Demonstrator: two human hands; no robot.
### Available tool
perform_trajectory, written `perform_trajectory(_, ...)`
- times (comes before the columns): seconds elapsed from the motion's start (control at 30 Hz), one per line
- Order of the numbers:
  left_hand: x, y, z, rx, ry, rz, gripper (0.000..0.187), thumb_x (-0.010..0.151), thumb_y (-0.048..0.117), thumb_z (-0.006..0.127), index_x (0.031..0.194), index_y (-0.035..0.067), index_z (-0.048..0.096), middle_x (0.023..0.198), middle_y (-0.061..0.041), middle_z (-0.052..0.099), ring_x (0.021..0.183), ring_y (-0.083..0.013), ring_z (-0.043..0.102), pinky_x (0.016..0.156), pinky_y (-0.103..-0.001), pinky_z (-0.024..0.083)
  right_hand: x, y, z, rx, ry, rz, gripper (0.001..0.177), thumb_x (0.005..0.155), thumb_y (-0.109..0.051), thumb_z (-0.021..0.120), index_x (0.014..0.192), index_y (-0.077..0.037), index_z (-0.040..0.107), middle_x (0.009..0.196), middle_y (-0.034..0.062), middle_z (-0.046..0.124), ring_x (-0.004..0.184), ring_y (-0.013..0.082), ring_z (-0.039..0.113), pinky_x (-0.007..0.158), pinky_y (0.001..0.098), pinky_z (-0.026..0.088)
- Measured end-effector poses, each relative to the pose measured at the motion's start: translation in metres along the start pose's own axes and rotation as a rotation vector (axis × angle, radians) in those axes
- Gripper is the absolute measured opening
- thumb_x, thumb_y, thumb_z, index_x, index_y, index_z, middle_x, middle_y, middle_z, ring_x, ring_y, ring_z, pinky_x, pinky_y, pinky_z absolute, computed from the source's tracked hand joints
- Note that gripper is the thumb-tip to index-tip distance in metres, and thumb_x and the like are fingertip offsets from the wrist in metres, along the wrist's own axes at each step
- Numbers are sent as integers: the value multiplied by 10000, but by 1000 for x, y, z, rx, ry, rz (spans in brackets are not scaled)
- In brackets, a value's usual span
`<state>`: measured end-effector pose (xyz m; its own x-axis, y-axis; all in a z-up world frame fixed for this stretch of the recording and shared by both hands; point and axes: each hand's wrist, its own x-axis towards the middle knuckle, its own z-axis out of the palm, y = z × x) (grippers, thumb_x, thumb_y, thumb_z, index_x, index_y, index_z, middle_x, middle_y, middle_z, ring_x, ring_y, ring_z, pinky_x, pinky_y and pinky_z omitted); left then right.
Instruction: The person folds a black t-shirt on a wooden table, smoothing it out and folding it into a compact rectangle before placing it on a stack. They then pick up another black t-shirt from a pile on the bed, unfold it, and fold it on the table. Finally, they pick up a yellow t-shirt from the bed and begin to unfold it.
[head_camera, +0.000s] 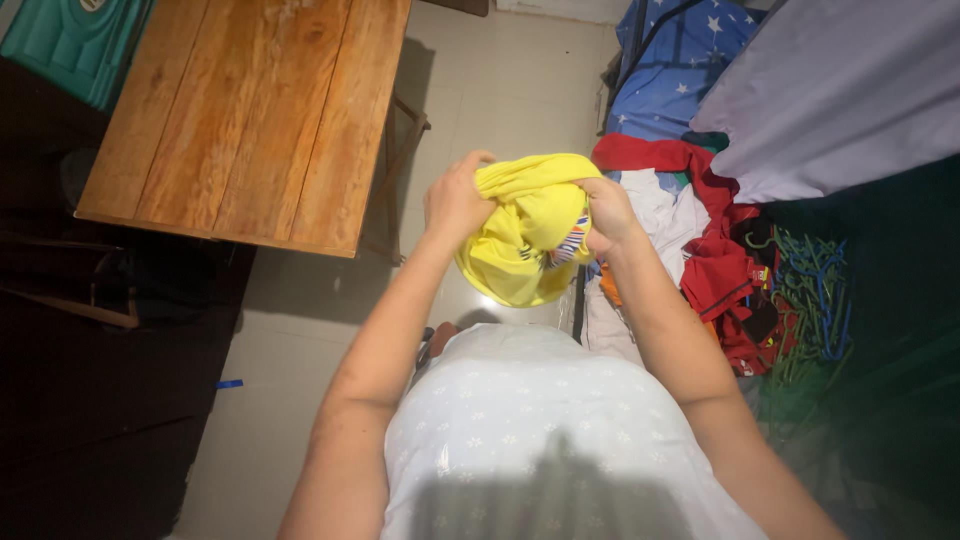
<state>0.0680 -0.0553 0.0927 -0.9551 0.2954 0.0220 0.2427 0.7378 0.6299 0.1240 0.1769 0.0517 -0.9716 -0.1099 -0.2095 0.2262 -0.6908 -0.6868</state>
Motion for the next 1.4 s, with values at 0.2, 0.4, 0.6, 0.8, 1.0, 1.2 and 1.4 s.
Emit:
perform_trajectory(0.2,-8,-23,24,-230,397,232,655,740,235,826,1333,130,570,1198,-172,641,1074,-363,628,895,-446,505,-4,-10,1,328,-133,42,414,1099,-215,477,1370,80,582,1328,229,668,1187,351,674,1060,481,536)
perform_trajectory(0.4,-23,-28,73,-321,131,208,453,995,418,717,1328,130,608,1109,-147,680,1034,-298,670,902,-410,535,-13,-14,-3,318,-296,31,497,1068,-259,473,1460,41,518,1442,215,603,1320,358,597,1161,490,455)
perform_trajectory(0.6,1,-60,121,-1069,-196,-144,416,1049,286,545,1341,3,636,1134,-198,696,972,-265,681,852,-419,548,-16,-7,-28,333,-191,-16,497,1085,-288,472,1475,18,501,1463,203,596,1338,348,596,1182,483,455)
perform_trajectory(0.8,3,-59,32,-1929,-453,-193,446,1070,273,420,1340,-53,560,1324,-194,656,1201,-312,664,1049,-452,539,-19,-28,-121,77,42,16,465,1120,-332,522,1434,11,545,1411,188,613,1247,313,635,1069,441,527)
perform_trajectory(1.0,-1,-36,-8,-1937,-573,-130,422,1108,299,430,1354,-12,575,1337,-182,654,1236,-309,645,1072,-454,533,-23,-15,-139,-971,365,-367,465,943,-199,798,1289,36,595,1155,109,635,1014,193,640,870,346,545)
perform_trajectory(1.2,3,-17,34,-1876,-404,-166,321,1100,246,498,1284,6,607,1211,-162,701,1082,-287,715,964,-437,593,-25,0,-38,-707,122,-276,359,976,-330,676,1221,-67,666,1070,22,699,877,90,685,725,236,566)
perform_trajectory(1.4,0,-30,34,-1779,-431,-127,285,1082,255,552,1239,38,651,1142,-115,733,1010,-226,730,905,-389,602,-20,26,-5,-695,203,7,286,1076,-274,616,1175,-9,656,992,69,672,792,148,614,538,279,390)
